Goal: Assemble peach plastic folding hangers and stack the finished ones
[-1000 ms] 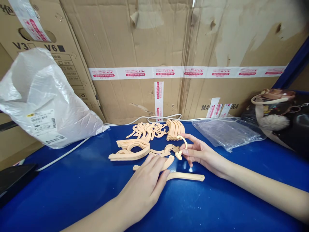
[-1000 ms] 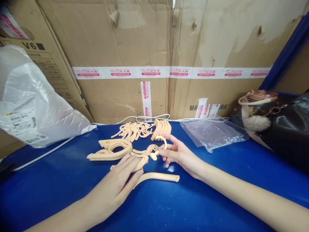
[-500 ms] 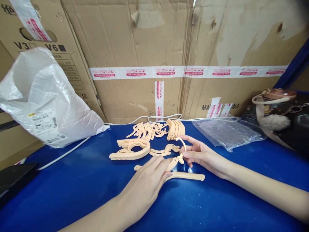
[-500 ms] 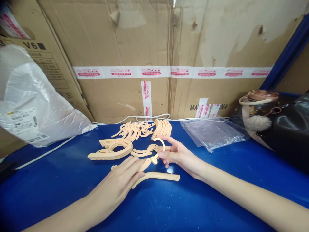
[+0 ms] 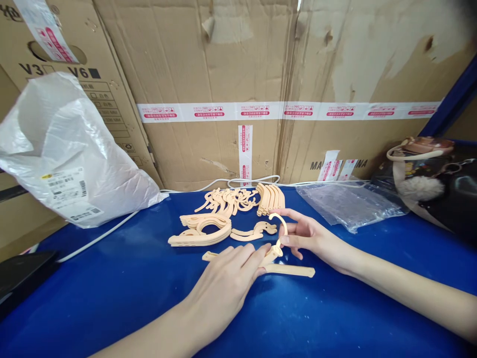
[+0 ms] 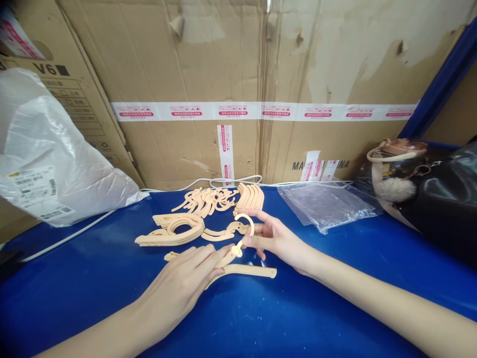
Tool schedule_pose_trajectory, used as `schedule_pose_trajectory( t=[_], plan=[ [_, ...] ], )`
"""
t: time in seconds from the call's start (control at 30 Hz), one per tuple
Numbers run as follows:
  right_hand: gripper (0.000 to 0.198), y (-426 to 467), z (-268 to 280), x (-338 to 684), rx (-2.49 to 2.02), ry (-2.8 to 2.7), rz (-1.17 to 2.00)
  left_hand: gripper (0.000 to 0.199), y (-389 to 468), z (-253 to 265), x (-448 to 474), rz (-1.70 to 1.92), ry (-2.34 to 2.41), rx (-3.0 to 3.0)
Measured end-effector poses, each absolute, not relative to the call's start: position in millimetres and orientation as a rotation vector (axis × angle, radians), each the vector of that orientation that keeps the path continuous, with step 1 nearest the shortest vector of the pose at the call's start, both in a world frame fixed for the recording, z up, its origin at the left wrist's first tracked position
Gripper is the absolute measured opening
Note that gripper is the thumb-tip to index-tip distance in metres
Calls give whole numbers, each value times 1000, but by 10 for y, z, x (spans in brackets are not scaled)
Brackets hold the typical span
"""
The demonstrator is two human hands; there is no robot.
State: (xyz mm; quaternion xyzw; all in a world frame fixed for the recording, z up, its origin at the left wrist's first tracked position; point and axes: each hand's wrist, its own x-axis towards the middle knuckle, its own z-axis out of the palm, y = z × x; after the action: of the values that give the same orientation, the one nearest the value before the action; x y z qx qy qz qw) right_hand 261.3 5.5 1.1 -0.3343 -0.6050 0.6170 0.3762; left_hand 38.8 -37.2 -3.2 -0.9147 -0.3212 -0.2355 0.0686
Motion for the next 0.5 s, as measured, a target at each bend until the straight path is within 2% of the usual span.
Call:
schedule_pose_trajectory(
  t=[0.5],
  plan=[
    [50,-38,162,2617,-859,-1786,1223,35,-383,-40,406,-561,-972,-2743]
  ],
)
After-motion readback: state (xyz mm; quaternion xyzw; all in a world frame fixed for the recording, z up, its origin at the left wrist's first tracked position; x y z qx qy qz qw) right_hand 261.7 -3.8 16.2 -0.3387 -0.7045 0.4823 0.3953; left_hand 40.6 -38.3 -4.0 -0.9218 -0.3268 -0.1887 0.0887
